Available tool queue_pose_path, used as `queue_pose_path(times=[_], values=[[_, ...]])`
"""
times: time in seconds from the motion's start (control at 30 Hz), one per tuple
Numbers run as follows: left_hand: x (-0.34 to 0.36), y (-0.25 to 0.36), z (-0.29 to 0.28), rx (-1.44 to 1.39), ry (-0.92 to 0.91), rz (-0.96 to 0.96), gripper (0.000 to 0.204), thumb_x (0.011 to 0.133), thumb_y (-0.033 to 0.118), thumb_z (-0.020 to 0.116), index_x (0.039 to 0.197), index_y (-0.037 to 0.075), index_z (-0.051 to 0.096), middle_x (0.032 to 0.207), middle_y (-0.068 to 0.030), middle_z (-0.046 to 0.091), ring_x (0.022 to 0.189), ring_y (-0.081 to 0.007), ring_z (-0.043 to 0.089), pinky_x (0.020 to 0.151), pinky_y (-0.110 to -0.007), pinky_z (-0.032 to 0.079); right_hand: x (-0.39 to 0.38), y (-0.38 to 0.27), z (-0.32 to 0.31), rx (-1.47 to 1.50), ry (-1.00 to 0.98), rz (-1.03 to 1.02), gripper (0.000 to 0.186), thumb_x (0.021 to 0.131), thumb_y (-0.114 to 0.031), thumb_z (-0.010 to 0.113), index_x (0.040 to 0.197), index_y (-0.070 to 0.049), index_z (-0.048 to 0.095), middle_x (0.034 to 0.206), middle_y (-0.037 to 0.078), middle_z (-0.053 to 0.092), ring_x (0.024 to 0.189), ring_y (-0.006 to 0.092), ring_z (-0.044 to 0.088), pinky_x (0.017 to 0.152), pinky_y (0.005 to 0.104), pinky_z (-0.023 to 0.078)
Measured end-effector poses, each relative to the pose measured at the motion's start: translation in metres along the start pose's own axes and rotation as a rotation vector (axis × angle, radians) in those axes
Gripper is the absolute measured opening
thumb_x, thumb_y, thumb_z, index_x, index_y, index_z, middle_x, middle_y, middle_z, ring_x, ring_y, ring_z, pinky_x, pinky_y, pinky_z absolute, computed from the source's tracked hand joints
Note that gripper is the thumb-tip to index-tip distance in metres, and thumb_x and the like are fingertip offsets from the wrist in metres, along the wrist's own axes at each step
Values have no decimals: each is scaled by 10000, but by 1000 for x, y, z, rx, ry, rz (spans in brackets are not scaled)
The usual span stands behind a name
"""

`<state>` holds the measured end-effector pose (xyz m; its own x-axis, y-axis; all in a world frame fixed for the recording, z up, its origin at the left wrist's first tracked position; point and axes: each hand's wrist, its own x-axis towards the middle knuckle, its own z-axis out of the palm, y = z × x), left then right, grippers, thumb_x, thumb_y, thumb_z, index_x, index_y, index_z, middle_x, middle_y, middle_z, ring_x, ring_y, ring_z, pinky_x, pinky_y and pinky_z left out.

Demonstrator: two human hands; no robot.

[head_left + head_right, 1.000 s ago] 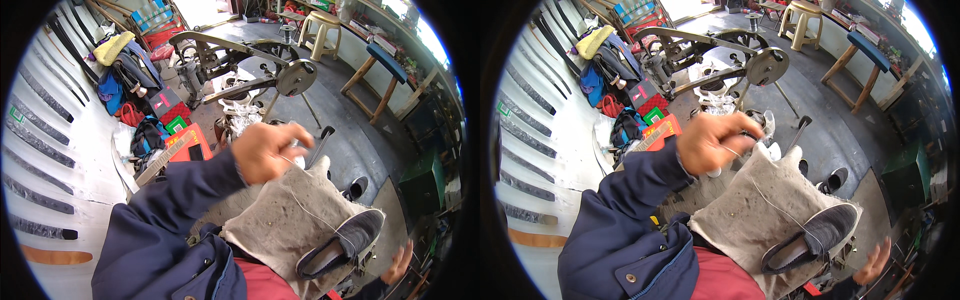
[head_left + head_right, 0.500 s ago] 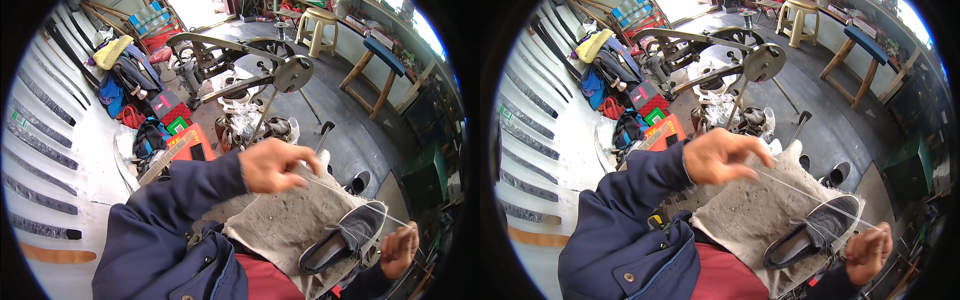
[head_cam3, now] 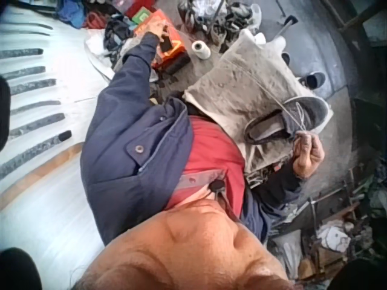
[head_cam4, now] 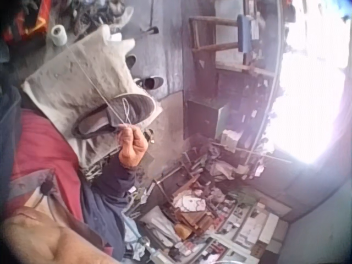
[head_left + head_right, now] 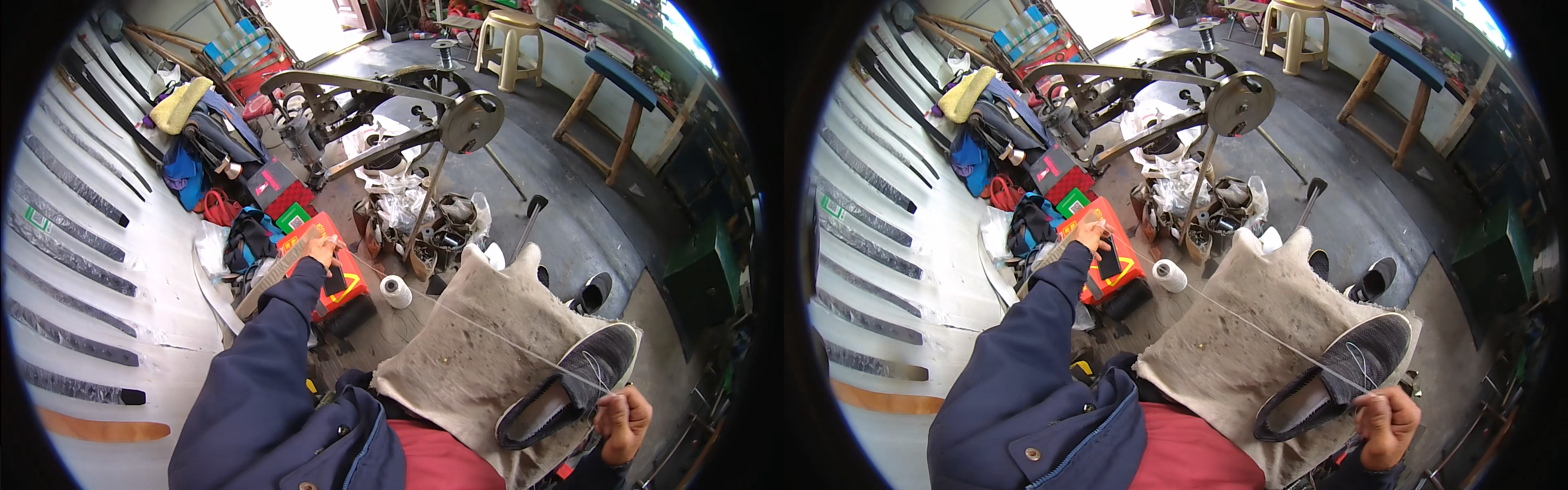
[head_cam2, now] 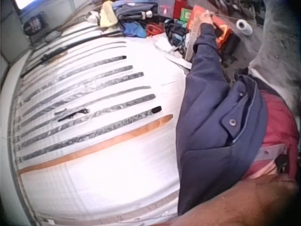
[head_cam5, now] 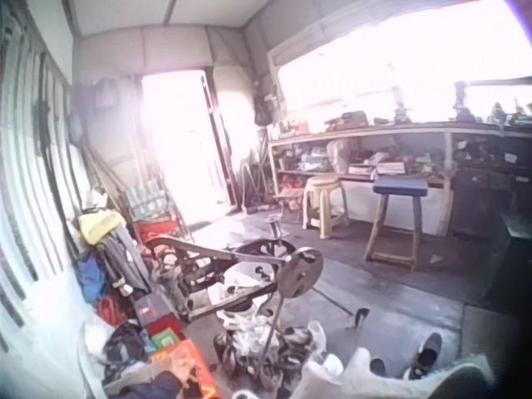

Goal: The person removes the insole from a black slip-on shoe using shears, then inserts a new yellow insole. They adjust the shoe's upper and sole, inspect the fit, and prepare a needle and thread to stitch the shoe.

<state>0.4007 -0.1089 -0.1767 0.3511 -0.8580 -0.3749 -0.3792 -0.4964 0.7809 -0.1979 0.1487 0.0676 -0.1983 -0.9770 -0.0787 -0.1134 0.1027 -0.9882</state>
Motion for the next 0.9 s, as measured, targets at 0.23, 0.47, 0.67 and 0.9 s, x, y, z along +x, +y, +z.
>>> queue_pose_path(times=[0.23,0.47,0.67,0.9], values=[[33,37,7,-755,-17,146,477,1068,473,524,1140,12,622,1017,-160,718,888,-349,761,637,-452,639,-10,12,-1,-275,-98,-89,223,962,-165,656,831,-2,733,665,49,627,540,141,551,513,289,419],[-57,193,10,-605,-126,831,448,1120,370,450,1128,-36,639,1053,-180,733,936,-315,761,811,-395,633,-9,40,-42,-394,229,-275,330,1084,-232,556,883,24,611,586,-41,441,459,23,363,441,197,313],[-187,306,-1,-451,17,1469,399,1132,231,441,1029,-74,677,1062,-185,737,1014,-257,723,957,-378,552,-21,67,-92,-174,423,-132,312,1095,-274,542,922,-27,619,576,-73,376,460,5,316,411,191,274],[-208,368,-33,-331,110,1721,318,1105,161,480,1013,-53,698,1028,-175,752,1001,-230,720,926,-345,548,-66,156,-219,-338,705,23,364,1085,-357,552,914,-51,648,572,-63,396,447,25,306,409,215,259]])
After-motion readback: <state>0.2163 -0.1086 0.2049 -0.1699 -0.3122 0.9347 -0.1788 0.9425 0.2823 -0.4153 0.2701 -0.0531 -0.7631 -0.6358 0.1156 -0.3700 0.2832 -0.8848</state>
